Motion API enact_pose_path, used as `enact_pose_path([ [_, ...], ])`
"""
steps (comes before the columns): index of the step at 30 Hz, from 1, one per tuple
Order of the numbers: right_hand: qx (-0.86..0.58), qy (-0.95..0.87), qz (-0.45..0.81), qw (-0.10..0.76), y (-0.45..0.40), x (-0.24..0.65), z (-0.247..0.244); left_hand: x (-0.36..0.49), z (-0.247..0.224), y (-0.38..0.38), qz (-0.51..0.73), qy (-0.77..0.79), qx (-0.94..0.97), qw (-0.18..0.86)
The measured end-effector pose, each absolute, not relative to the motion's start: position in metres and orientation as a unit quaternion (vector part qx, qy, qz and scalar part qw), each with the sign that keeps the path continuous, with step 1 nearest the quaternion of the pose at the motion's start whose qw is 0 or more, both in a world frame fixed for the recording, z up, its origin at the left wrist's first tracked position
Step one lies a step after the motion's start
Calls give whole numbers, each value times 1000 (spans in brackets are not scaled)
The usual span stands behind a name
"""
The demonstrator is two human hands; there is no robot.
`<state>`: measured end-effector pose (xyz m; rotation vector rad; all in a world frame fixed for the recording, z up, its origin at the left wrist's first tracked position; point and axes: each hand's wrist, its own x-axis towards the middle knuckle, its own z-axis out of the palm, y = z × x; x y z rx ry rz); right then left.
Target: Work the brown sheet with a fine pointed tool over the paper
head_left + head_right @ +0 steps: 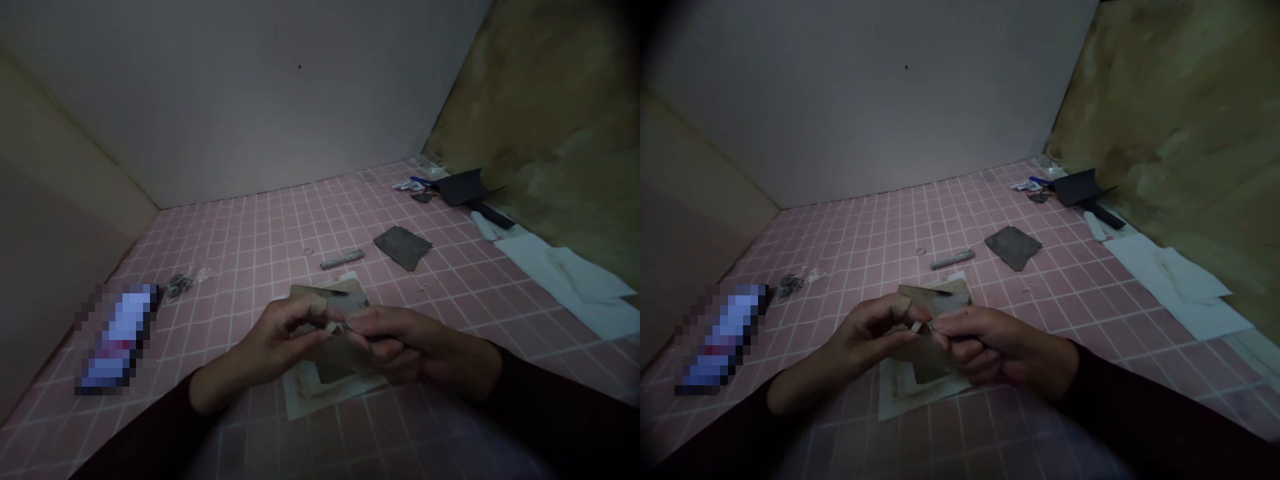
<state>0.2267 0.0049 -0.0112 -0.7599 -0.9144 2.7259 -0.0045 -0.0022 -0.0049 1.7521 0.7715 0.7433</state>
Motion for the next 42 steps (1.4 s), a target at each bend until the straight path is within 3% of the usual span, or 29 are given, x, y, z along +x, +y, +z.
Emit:
enact_pose_path([
  [4,-294,-430,846,116,-2,224,-12,-4,-7,-3,321,340,729,500],
  [8,-335,-727,559,216,-9,220,-17,-3,-10,-3,317,373,703,516],
  [11,-339,-819,397,236,-13,218,-22,-2,-13,-2,312,385,686,533],
  [17,-315,-797,469,215,-14,215,-17,-2,-12,-1,319,397,683,523],
  [26,-320,-803,439,245,-10,218,-17,-3,-9,-2,286,360,660,595],
  [35,-321,-791,462,240,-11,217,-18,0,-14,-3,268,379,701,541],
  [38,-317,-743,538,240,-8,217,-20,-2,-11,-2,273,365,727,514],
  [42,-304,-519,782,163,0,222,-20,-5,-5,-1,270,330,777,463],
])
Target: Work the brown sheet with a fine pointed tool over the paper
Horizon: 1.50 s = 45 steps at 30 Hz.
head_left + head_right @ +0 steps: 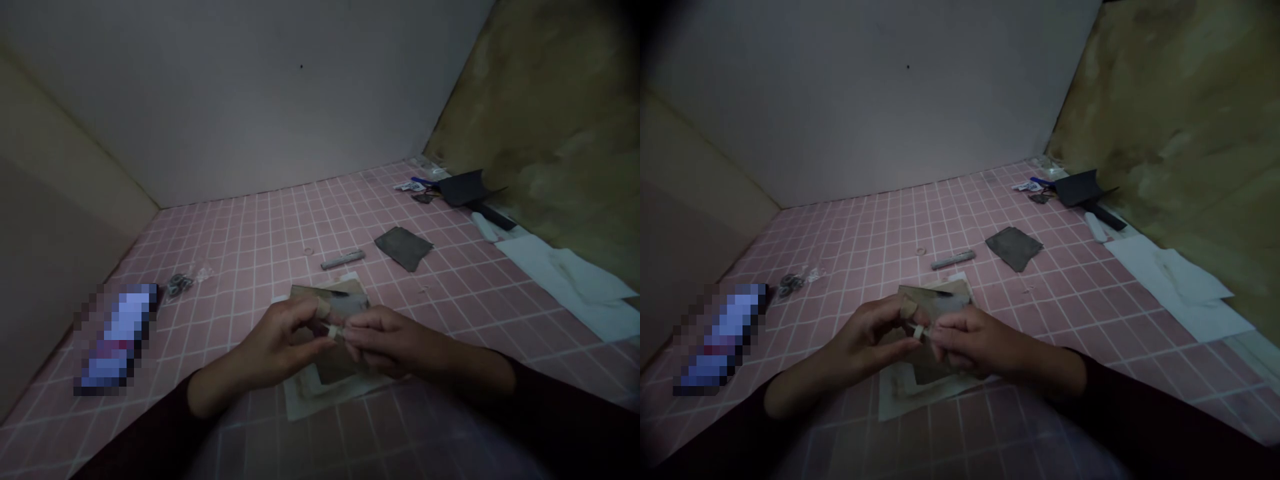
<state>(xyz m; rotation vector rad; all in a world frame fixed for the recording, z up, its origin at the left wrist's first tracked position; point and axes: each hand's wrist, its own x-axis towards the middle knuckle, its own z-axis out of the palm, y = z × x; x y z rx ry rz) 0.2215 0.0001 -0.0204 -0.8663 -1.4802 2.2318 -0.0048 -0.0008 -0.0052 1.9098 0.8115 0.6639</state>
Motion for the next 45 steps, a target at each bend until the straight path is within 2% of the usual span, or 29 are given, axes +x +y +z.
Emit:
enact_pose_path([
  [2,-276,-380,877,102,5,225,-20,-5,-5,0,274,317,796,437],
  [4,-253,-302,916,67,7,227,-19,-6,-6,1,285,308,807,415],
  [6,-249,-293,921,63,7,227,-18,-6,-7,1,293,306,808,410],
  [9,-277,-377,879,93,1,225,-15,-6,-6,1,296,325,786,435],
  [11,-305,-519,787,136,-4,222,-14,-5,-5,-1,290,341,770,454],
  [14,-329,-746,535,221,-11,218,-17,-4,-6,-2,280,365,761,457],
  [16,-329,-809,419,248,-13,217,-18,-3,-7,-2,270,380,761,452],
  [17,-327,-815,408,249,-13,217,-19,-3,-8,-1,265,384,762,450],
  [20,-327,-752,520,237,-11,218,-16,-5,-7,-1,259,371,768,454],
  [23,-327,-550,750,170,-4,222,-13,-7,-4,0,269,339,781,450],
  [25,-308,-403,854,117,1,225,-14,-8,-4,0,277,321,798,429],
  [28,-265,-295,915,72,7,228,-19,-8,-4,1,283,298,818,401],
  [32,-245,-309,916,68,5,227,-21,-6,-3,1,286,281,821,406],
  [36,-288,-498,807,133,-5,222,-20,-5,-2,0,283,302,814,408],
  [39,-323,-727,565,220,-10,218,-23,-3,-6,-1,282,332,798,416],
  [41,-329,-810,421,241,-12,217,-25,-3,-9,-1,275,361,780,431],
  [43,-331,-833,377,233,-14,217,-26,-2,-12,-1,270,386,760,448],
  [45,-334,-816,410,233,-14,217,-24,-3,-12,-1,269,394,752,455],
])
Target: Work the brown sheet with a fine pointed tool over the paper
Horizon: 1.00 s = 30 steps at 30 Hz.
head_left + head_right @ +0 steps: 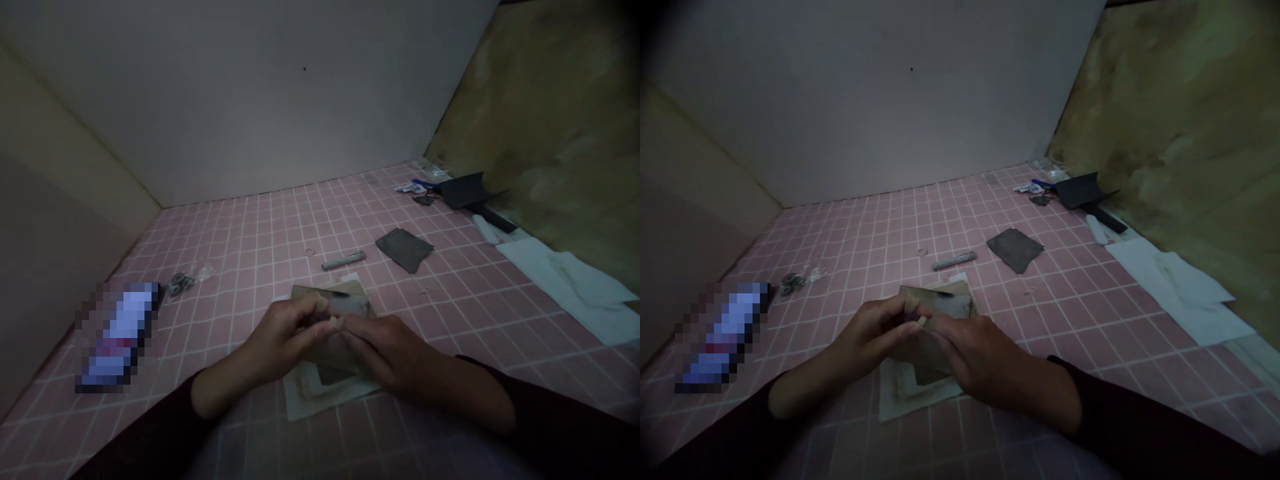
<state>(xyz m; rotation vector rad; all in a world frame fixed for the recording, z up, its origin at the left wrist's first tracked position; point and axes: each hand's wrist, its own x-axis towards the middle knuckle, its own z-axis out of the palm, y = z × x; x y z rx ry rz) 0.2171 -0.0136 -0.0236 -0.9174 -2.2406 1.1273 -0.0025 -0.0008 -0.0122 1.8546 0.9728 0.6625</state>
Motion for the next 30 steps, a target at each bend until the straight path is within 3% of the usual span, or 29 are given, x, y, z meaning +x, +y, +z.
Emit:
enact_pose_path([
  [3,-331,-697,597,218,-10,218,-17,-4,-9,-1,264,369,761,463],
  [6,-313,-475,809,149,-3,221,-13,-5,-5,-2,273,337,777,456],
  [11,-262,-292,917,72,6,227,-15,-6,-3,0,293,288,808,422],
  [15,-265,-330,902,86,2,226,-14,-5,-4,0,297,286,803,431],
  [18,-290,-464,827,128,-5,222,-13,-5,-4,-2,302,307,789,440],
  [23,-331,-796,448,236,-13,217,-21,-2,-8,-4,304,365,743,471],
  [25,-329,-833,376,237,-14,217,-23,-2,-10,-3,301,381,730,481],
  [27,-326,-822,400,240,-14,217,-21,-3,-11,-2,298,384,732,479],
  [30,-331,-699,591,226,-10,218,-14,-4,-9,-1,295,365,747,471],
])
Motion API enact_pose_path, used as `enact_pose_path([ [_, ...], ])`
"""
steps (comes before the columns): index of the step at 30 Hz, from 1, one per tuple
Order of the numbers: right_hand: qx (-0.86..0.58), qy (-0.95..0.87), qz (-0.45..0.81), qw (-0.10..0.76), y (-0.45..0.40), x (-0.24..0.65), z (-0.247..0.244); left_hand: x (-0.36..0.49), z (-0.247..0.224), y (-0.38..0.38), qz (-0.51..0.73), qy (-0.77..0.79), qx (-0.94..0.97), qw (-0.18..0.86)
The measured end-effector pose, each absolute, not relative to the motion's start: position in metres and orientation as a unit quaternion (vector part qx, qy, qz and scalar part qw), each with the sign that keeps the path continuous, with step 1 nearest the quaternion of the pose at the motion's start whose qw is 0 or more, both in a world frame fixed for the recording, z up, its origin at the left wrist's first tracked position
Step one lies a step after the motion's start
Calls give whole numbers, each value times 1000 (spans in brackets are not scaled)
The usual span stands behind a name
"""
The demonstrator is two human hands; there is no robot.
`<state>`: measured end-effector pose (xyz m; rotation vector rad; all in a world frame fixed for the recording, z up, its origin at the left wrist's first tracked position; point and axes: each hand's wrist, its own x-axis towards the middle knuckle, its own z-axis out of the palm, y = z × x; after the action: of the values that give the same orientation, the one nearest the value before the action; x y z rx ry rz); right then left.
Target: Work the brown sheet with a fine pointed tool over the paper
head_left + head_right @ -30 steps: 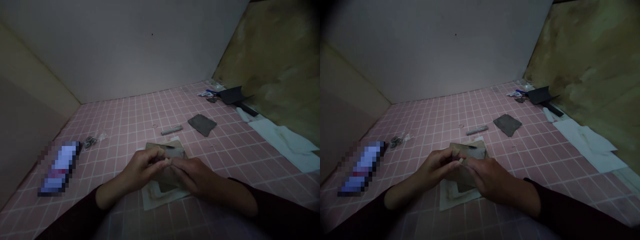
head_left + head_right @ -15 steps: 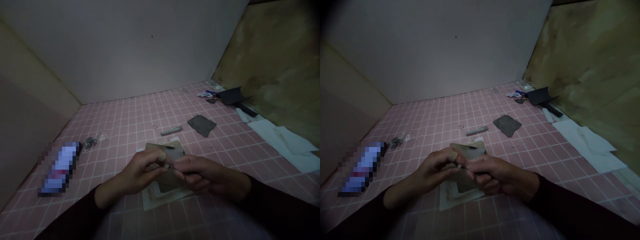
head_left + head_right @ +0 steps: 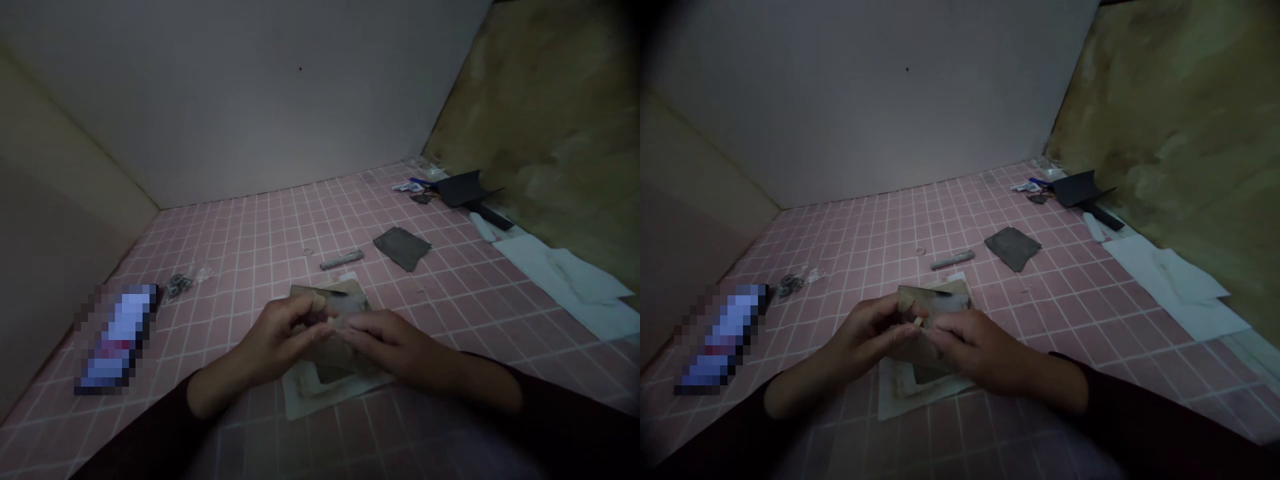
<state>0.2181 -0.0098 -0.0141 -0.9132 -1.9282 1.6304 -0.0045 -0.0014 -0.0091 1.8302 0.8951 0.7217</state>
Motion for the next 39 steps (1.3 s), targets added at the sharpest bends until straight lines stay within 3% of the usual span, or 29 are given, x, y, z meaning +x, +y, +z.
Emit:
enact_pose_path([
  [4,-315,-401,851,126,-1,222,-9,-5,-4,-2,301,329,775,448],
  [7,-277,-295,910,91,4,225,-10,-4,0,-2,310,295,793,434],
  [11,-251,-301,916,82,3,226,-12,-4,1,-1,313,290,793,435],
  [15,-286,-466,828,122,-4,222,-13,-4,-1,-3,312,313,781,440],
  [20,-322,-796,451,242,-11,218,-21,-2,-6,-5,308,366,736,479],
  [23,-325,-829,380,250,-14,218,-23,-2,-8,-4,310,385,717,492],
  [26,-336,-759,502,243,-12,218,-17,-4,-8,-3,304,390,717,491],
  [31,-317,-423,836,145,-3,223,-8,-5,-4,-4,318,368,721,493],
  [35,-277,-304,907,92,4,226,-9,-5,-3,-3,330,323,752,470],
  [39,-258,-309,912,83,3,227,-11,-4,-2,-2,324,313,757,474],
])
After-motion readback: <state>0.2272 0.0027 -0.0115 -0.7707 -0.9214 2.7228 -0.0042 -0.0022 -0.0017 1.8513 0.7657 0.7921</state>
